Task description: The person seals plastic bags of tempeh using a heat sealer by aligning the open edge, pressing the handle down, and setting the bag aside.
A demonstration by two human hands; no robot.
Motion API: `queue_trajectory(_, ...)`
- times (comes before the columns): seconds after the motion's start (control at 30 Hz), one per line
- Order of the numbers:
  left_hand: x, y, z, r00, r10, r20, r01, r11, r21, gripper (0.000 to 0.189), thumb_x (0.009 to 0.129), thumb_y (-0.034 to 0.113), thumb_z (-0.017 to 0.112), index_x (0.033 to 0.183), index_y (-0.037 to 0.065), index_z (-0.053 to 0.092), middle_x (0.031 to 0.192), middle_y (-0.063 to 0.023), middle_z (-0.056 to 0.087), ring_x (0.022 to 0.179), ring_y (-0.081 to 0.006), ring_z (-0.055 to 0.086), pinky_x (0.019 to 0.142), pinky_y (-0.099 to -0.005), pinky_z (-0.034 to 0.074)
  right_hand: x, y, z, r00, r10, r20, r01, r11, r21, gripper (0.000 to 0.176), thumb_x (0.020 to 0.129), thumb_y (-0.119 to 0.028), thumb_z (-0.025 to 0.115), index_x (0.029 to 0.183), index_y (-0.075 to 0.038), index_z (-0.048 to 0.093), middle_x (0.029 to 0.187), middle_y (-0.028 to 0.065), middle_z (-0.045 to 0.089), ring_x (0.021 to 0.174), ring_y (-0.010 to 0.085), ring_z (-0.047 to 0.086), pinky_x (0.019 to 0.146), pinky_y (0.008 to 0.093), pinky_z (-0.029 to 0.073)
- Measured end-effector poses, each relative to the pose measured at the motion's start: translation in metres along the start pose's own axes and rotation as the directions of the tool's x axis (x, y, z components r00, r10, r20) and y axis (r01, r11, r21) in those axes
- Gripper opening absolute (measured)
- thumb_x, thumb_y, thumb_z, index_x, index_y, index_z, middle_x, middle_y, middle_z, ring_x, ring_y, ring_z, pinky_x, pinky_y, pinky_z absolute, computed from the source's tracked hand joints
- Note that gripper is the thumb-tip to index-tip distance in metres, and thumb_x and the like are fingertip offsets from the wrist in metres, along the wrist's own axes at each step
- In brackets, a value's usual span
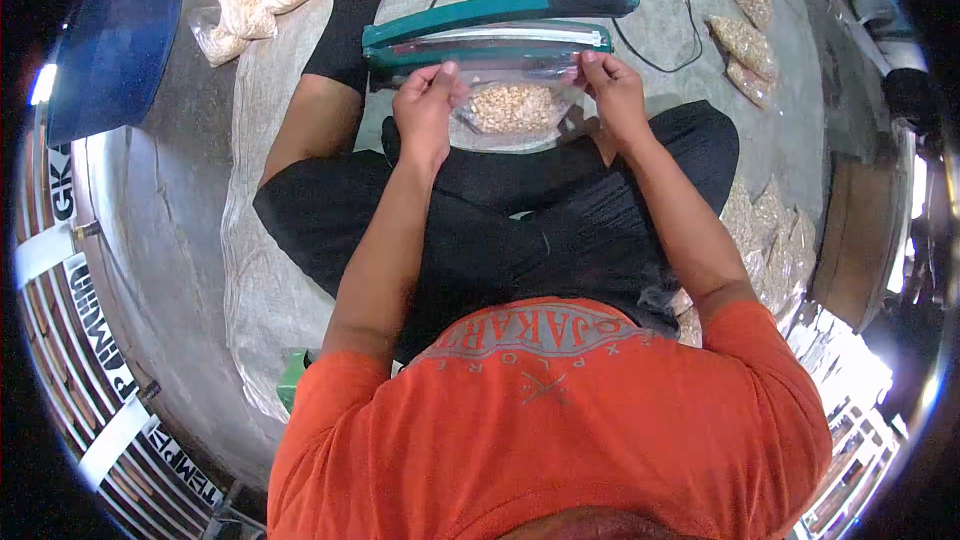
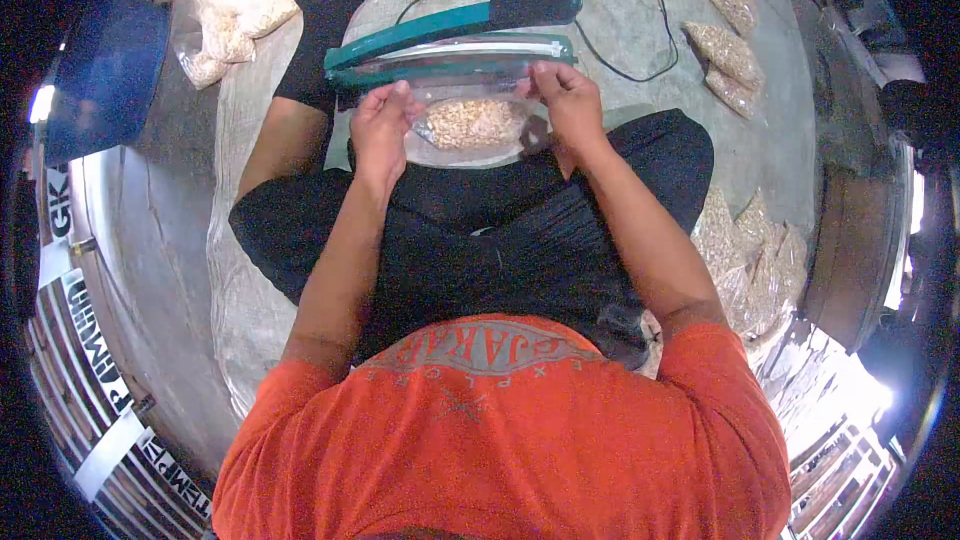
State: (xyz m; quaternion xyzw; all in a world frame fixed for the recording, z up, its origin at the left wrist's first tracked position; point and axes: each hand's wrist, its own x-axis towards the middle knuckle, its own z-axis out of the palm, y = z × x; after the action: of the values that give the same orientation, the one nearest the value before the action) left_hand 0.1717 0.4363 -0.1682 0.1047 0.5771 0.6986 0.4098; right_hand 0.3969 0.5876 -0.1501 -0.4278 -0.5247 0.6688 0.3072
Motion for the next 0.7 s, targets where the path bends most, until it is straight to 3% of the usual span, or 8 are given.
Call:
queue_trajectory(0.17,0.001,0.002,0.001,1.0,0.0,-0.001,0.0,1.0,0.025,0.023,0.099,0.022,0.071,0.107,0.002,0.065,0.092,-0.0057,0.068,0.077,-0.0153,0.066,0.07,-0.0272,0.053,0.008,0.003,-0.004,1.0,0.01,-0.008,-0.011,0.999,-0.054,0.028,0.104,-0.027,0.063,0.105,0.0,0.072,0.094,0.0064,0.075,0.088,0.0137,0.068,0.083,0.0298,0.053)
queue_trajectory(0.27,0.002,0.002,0.003,0.999,-0.019,-0.038,0.017,0.999,-0.048,0.019,0.101,0.019,0.068,0.105,0.001,0.068,0.086,-0.0058,0.068,0.073,-0.0152,0.065,0.073,-0.0292,0.053,0.005,0.005,-0.006,0.999,-0.039,0.012,0.04,0.996,-0.086,0.029,0.103,-0.029,0.063,0.103,-0.001,0.073,0.095,0.0062,0.075,0.092,0.014,0.068,0.087,0.0306,0.053)
queue_trajectory(0.33,0.003,0.004,0.003,0.999,-0.027,-0.034,0.026,0.999,-0.019,0.021,0.101,0.021,0.067,0.106,0.001,0.067,0.088,-0.0059,0.068,0.075,-0.0154,0.065,0.075,-0.0304,0.053,-0.001,0.005,-0.006,1.0,0.004,0.003,-0.003,0.977,-0.215,0.03,0.103,-0.03,0.063,0.102,-0.002,0.073,0.096,0.0054,0.075,0.093,0.0143,0.067,0.087,0.0306,0.052)
queue_trajectory(0.4,0.004,0.001,0.001,0.998,-0.046,-0.03,0.047,0.999,0.012,0.023,0.102,0.022,0.066,0.108,0.0,0.067,0.089,-0.006,0.068,0.076,-0.0156,0.065,0.077,-0.0315,0.054,0.002,0.004,-0.006,1.0,0.009,0.016,-0.006,0.984,-0.175,0.03,0.103,-0.029,0.063,0.103,-0.001,0.073,0.095,0.0052,0.075,0.091,0.0136,0.066,0.084,0.0298,0.051)
queue_trajectory(0.5,0.005,0.005,0.0,0.994,-0.076,0.075,0.091,0.969,-0.228,0.034,0.104,0.027,0.061,0.117,-0.005,0.062,0.102,-0.0117,0.067,0.092,-0.0182,0.065,0.09,-0.0383,0.056,0.007,0.011,-0.006,0.998,0.07,-0.003,-0.07,0.994,-0.078,0.03,0.103,-0.029,0.063,0.103,-0.001,0.074,0.095,0.0048,0.074,0.086,0.0124,0.064,0.08,0.0282,0.05)
queue_trajectory(0.7,0.01,-0.012,0.0,0.996,-0.057,0.068,0.058,0.998,-0.018,0.024,0.104,0.019,0.06,0.114,-0.002,0.063,0.098,-0.0096,0.069,0.088,-0.019,0.067,0.082,-0.0344,0.056,0.013,0.011,-0.002,0.985,0.161,-0.07,-0.162,0.987,-0.016,0.027,0.102,-0.025,0.061,0.103,-0.001,0.073,0.093,0.0045,0.074,0.08,0.0116,0.062,0.076,0.0271,0.049)
